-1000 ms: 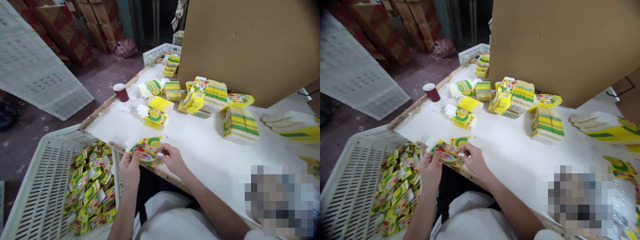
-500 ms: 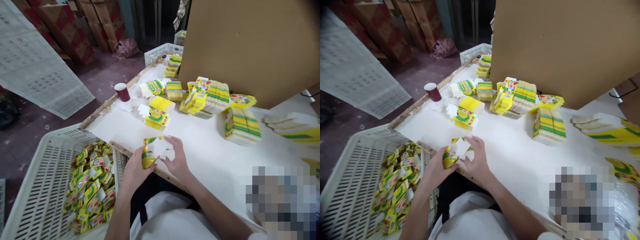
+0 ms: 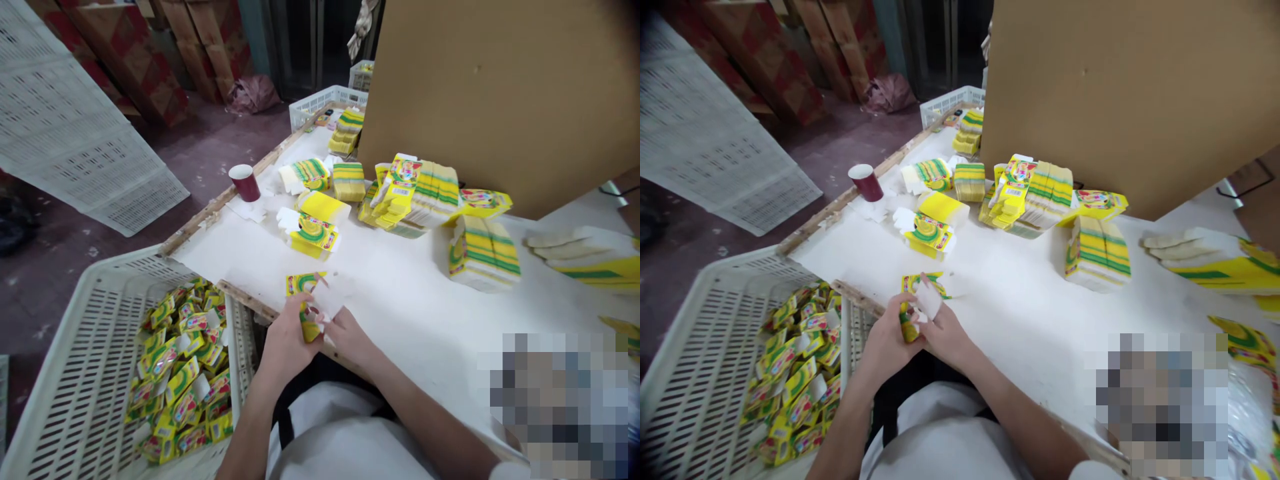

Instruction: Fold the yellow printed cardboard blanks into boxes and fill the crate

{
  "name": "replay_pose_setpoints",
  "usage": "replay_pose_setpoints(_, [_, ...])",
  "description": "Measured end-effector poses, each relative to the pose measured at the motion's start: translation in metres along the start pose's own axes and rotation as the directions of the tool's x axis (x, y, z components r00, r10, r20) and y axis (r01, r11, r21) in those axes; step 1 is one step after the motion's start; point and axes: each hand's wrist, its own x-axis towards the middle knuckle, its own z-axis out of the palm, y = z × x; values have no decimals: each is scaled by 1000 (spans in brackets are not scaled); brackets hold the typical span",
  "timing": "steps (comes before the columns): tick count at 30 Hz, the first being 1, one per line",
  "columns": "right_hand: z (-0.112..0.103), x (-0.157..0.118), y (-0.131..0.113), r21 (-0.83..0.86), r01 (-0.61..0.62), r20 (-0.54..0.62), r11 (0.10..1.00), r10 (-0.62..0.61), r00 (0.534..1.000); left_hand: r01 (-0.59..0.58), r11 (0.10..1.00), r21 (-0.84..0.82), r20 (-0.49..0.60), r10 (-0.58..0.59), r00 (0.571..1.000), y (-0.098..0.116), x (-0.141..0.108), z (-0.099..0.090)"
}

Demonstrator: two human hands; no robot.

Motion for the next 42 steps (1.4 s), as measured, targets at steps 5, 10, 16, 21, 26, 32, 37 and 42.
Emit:
replay_pose_setpoints(5, [-7,-8,-4,-321,234,168,918,-188,968,-22,999,-33,-146,17,989,-6,0,12])
replay_pose_setpoints(10, [-16,-2,1,-389,182,18,903,-190,982,36,993,109,-255,-7,967,-9,-3,6])
replay_pose_setpoints(16, [-34,3,-5,-492,245,249,835,-135,959,49,992,116,-138,-33,990,-12,-5,-13])
replay_pose_setpoints(21, [-45,9,-17,-336,275,384,901,-135,913,2,995,101,-53,3,999,-8,-2,-18])
replay_pose_setpoints(26, [-22,9,-5,-274,173,127,946,-142,982,31,993,111,-92,-20,996,-8,-1,-14])
replay_pose_setpoints(32, [-26,17,21,-551,2,8,834,3,1000,464,861,208,-599,-263,757,-54,-23,-60])
replay_pose_setpoints(37, [-33,25,47,-761,-75,-46,644,63,997,643,734,220,-841,-191,506,-87,-40,-92])
replay_pose_setpoints(42, [-24,25,55,-749,-74,-59,658,45,997,364,925,106,-621,-224,751,-82,-29,-56])
